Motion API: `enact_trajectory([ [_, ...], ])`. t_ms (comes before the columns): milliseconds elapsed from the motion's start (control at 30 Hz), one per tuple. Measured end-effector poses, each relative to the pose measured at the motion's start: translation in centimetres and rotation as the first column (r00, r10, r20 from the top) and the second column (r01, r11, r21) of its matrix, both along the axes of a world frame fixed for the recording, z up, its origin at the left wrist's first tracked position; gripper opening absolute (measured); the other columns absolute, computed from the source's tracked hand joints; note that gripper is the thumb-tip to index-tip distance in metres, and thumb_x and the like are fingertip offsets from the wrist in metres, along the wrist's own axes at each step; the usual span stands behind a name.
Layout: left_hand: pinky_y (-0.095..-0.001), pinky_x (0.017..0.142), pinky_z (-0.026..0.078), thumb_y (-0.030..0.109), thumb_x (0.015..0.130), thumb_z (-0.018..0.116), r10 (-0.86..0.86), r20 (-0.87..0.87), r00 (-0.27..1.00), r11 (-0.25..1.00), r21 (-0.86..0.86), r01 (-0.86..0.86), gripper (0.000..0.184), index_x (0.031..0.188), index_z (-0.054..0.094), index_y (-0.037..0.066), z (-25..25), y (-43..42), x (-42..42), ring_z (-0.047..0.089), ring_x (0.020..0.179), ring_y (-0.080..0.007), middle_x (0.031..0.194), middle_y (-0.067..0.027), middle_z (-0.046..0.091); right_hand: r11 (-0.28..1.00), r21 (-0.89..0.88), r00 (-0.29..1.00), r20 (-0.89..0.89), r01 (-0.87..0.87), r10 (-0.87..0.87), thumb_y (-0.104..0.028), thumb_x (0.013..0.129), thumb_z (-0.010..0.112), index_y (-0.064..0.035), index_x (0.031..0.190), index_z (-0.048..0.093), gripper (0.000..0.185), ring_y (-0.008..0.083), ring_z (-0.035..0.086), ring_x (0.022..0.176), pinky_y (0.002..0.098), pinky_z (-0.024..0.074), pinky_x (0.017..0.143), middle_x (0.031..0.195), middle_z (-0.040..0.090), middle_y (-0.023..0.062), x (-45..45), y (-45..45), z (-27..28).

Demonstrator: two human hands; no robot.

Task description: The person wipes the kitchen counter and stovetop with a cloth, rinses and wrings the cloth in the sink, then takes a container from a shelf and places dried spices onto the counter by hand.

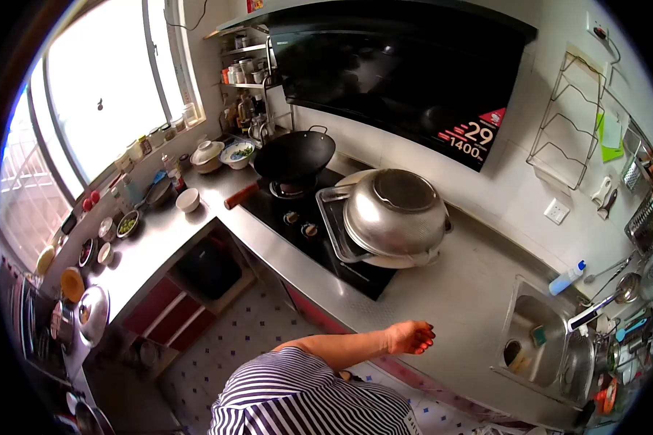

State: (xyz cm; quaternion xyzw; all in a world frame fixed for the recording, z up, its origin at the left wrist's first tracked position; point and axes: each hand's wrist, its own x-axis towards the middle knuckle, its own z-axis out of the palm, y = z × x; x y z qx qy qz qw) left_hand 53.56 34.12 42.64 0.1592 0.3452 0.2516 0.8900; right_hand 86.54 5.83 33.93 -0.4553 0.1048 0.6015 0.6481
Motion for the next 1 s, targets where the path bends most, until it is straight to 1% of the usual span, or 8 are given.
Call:
enact_trajectory([
  [33, -0.0290, 0.065, 0.046, 0.028, 0.088, 0.054, -0.002, 0.054, 0.999, 0.999, 0.034, 0.000, 0.024, 0.085, 0.059, 0.005, -0.7, 0.0, 1.1, 0.054, 0.070, -0.0160, 0.076, -0.0053, 0.059, 0.993, 0.101, 0.992, -0.102, -0.061, 0.071, -0.014, 0.096, 0.044, -0.0046, 0.102, 0.056, 0.016, 0.0088, 0.037, 0.053, 0.0223, 0.0380, 0.051, 0.062, 0.038, -0.0025, 1.0, 0.5, 1.5],
  [167, -0.0282, 0.066, 0.046, 0.027, 0.090, 0.051, 0.204, -0.070, 0.977, 0.979, 0.007, -0.204, 0.024, 0.082, 0.059, 0.006, -0.7, -3.3, 7.5, 0.054, 0.068, -0.0159, 0.077, -0.0059, 0.060, 0.984, -0.025, 0.979, 0.104, -0.174, 0.176, -0.017, 0.095, 0.045, -0.0131, 0.087, 0.053, 0.012, 0.0067, 0.035, 0.053, 0.0201, 0.0340, 0.048, 0.062, 0.036, -0.0043, 7.8, 2.1, 2.3],
  [367, -0.0277, 0.066, 0.046, 0.029, 0.089, 0.052, 0.159, -0.050, 0.986, 0.987, 0.009, -0.158, 0.024, 0.083, 0.059, 0.006, 0.8, -7.7, 16.0, 0.055, 0.069, -0.0153, 0.076, -0.0051, 0.060, 0.921, 0.080, 0.905, 0.235, -0.381, 0.354, -0.016, 0.094, 0.048, -0.0061, 0.093, 0.056, 0.013, 0.0066, 0.041, 0.061, 0.0186, 0.0396, 0.054, 0.070, 0.044, -0.0022, 22.7, 3.3, 0.4],
  [500, -0.0278, 0.066, 0.046, 0.028, 0.088, 0.053, 0.207, 0.015, 0.978, 0.978, 0.019, -0.207, 0.024, 0.084, 0.059, 0.005, -0.3, -7.0, 18.6, 0.055, 0.070, -0.0157, 0.078, -0.0060, 0.060, 0.957, 0.134, 0.944, 0.246, -0.259, 0.221, -0.018, 0.093, 0.050, -0.0001, 0.099, 0.059, 0.021, 0.0157, 0.053, 0.075, 0.0276, 0.0466, 0.070, 0.085, 0.058, 0.0039, 26.6, 5.4, -1.4],
  [633, -0.0307, 0.067, 0.045, 0.025, 0.091, 0.048, 0.284, -0.068, 0.956, 0.957, -0.035, -0.287, 0.022, 0.087, 0.058, 0.005, -1.8, -4.4, 21.4, 0.054, 0.072, -0.0177, 0.080, -0.0057, 0.060, 0.952, 0.112, 0.899, 0.375, -0.285, 0.226, -0.015, 0.089, 0.051, -0.0056, 0.091, 0.059, 0.013, 0.0113, 0.045, 0.061, 0.0254, 0.0365, 0.055, 0.071, 0.053, -0.0001, 26.5, 8.1, -2.0],
  [700, -0.0310, 0.066, 0.045, 0.023, 0.094, 0.041, 0.268, -0.033, 0.963, 0.963, -0.008, -0.268, 0.026, 0.092, 0.058, 0.003, -2.7, -3.5, 23.0, 0.051, 0.071, -0.0176, 0.081, -0.0067, 0.059, 0.948, 0.070, 0.923, 0.261, -0.311, 0.284, -0.018, 0.088, 0.052, -0.0085, 0.088, 0.058, 0.011, 0.0112, 0.047, 0.062, 0.0247, 0.0376, 0.057, 0.072, 0.054, -0.0003, 25.9, 8.0, -1.7],
  [867, -0.0303, 0.068, 0.044, 0.025, 0.087, 0.050, 0.202, 0.037, 0.979, 0.979, 0.018, -0.202, 0.027, 0.095, 0.061, 0.002, -2.7, 0.8, 26.4, 0.052, 0.072, -0.0161, 0.085, -0.0061, 0.061, 0.884, -0.023, 0.812, 0.384, -0.466, 0.439, -0.017, 0.089, 0.052, -0.0012, 0.101, 0.059, 0.020, 0.0122, 0.048, 0.062, 0.0245, 0.0387, 0.054, 0.077, 0.057, 0.0036, 25.3, 12.0, 3.5],
  [1000, -0.0296, 0.069, 0.045, 0.023, 0.085, 0.055, 0.188, 0.108, 0.976, 0.982, 0.004, -0.190, 0.022, 0.092, 0.062, 0.004, -4.1, 2.4, 28.1, 0.056, 0.074, -0.0154, 0.083, -0.0062, 0.063, 0.930, -0.093, 0.852, 0.377, -0.356, 0.364, -0.016, 0.089, 0.052, -0.0030, 0.104, 0.058, 0.021, 0.0141, 0.056, 0.066, 0.0257, 0.0451, 0.056, 0.081, 0.061, 0.0055, 28.9, 15.0, 4.5],
])
